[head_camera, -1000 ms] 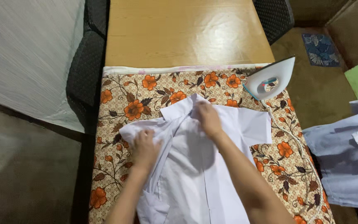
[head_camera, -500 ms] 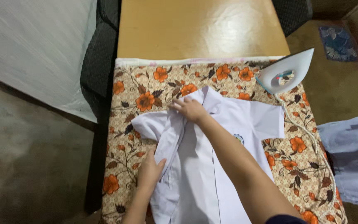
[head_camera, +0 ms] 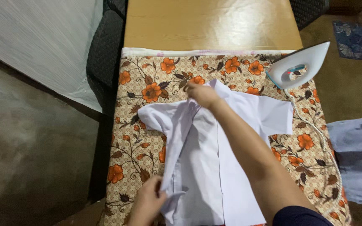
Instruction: The person irons a white short-sleeved shirt with an embroidered logo on a floral-patterned table. They smooth the fabric with their hands, use a white electric iron to press the front placket, collar, and sleeves, and adjust the shirt's position multiple times to ensure all areas are wrinkle-free.
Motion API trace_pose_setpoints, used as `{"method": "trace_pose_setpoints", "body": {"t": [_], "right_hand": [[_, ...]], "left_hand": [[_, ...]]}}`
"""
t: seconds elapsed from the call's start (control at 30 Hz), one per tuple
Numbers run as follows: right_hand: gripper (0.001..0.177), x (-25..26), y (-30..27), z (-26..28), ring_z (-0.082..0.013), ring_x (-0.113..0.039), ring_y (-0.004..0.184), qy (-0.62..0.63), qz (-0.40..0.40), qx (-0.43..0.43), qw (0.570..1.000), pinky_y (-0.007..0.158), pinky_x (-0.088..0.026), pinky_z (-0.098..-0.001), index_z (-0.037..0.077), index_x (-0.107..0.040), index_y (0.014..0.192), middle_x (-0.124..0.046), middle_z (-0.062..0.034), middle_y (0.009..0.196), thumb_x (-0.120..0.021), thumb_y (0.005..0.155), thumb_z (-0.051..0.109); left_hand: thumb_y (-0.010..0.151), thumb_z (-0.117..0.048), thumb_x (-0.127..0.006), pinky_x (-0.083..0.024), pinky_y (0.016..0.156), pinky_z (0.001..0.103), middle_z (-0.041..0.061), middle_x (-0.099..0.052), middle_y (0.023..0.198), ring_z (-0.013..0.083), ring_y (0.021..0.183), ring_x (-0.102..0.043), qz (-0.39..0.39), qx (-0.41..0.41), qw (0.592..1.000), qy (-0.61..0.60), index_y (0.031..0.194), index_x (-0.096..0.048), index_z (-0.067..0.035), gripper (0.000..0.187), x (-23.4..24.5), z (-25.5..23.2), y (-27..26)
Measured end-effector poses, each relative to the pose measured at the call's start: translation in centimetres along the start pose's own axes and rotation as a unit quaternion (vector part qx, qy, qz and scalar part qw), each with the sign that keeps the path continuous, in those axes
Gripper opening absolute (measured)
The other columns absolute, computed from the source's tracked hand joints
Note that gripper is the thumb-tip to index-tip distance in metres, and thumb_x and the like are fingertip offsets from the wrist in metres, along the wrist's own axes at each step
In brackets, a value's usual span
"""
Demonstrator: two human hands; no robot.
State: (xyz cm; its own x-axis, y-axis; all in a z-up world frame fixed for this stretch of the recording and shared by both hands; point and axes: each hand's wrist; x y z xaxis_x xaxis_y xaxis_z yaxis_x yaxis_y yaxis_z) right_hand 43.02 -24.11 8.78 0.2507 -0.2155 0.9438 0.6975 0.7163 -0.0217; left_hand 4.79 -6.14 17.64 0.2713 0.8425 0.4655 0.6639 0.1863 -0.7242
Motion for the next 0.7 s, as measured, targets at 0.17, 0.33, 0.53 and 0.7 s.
{"method": "trace_pose_setpoints", "body": {"t": [0.17, 0.33, 0.53, 0.7], "right_hand": [[0.016, 3.4, -8.2, -1.7, -0.0345, -0.068, 0.108, 0.089, -0.222, -0.103, 0.966, 0.09, -0.055, -0.0425, 0.011, -0.072, 0.106, -0.062, -0.011, 0.132, -0.07, 0.09, 0.01], [0.051, 0.8, -20.5, 0.8, -0.0524, -0.059, 0.102, -0.016, -0.226, -0.242, 0.943, 0.08, -0.05, -0.0544, 0.001, -0.052, 0.131, -0.054, -0.034, 0.123, -0.073, 0.087, 0.015], [0.05, -3.7, -34.3, 14.6, -0.034, -0.066, 0.099, 0.111, 0.042, -0.392, 0.912, 0.085, -0.055, -0.0444, 0.01, -0.055, 0.115, -0.06, -0.0145, 0.114, -0.079, 0.079, 0.034], [0.049, -4.2, -38.2, 19.6, -0.0333, -0.063, 0.102, 0.105, -0.003, -0.352, 0.93, 0.086, -0.054, -0.0439, 0.009, -0.055, 0.114, -0.058, -0.0132, 0.11, -0.08, 0.076, 0.028]], "left_hand": [[0.084, -0.007, -0.074, -0.056, 0.092, 0.034, 0.013, -0.07, 0.118, 0.0238, 0.106, -0.071, 0.049, -0.241, 0.969, -0.027, 0.129, -0.059, -0.006, 0.048, -6.1, -2.8, -2.1], [0.09, -0.011, -0.071, -0.056, 0.095, 0.036, 0.016, -0.061, 0.132, 0.028, 0.111, -0.067, 0.256, -0.296, 0.92, 0.026, 0.147, -0.043, -0.009, 0.064, -9.8, -5.9, -2.2], [0.093, -0.011, -0.065, -0.054, 0.102, 0.035, 0.009, -0.062, 0.136, 0.0226, 0.116, -0.067, 0.249, -0.228, 0.941, 0.015, 0.141, -0.054, -0.013, 0.05, -9.9, -5.0, -0.8], [0.097, -0.015, -0.063, -0.059, 0.098, 0.032, 0.006, -0.07, 0.123, 0.018, 0.109, -0.07, 0.117, -0.153, 0.981, 0.022, 0.13, -0.061, -0.011, 0.033, -7.9, -0.6, 2.7]]}}
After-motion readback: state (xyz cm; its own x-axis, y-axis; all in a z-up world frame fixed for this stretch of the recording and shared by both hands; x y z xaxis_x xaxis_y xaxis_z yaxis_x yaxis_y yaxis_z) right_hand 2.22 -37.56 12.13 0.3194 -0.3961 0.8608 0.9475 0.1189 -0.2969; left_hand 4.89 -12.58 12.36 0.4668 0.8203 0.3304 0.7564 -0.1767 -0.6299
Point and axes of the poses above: each hand's wrist, its own y-axis towards the middle knuckle, its own x-axis out of the back of the hand, z = x × y
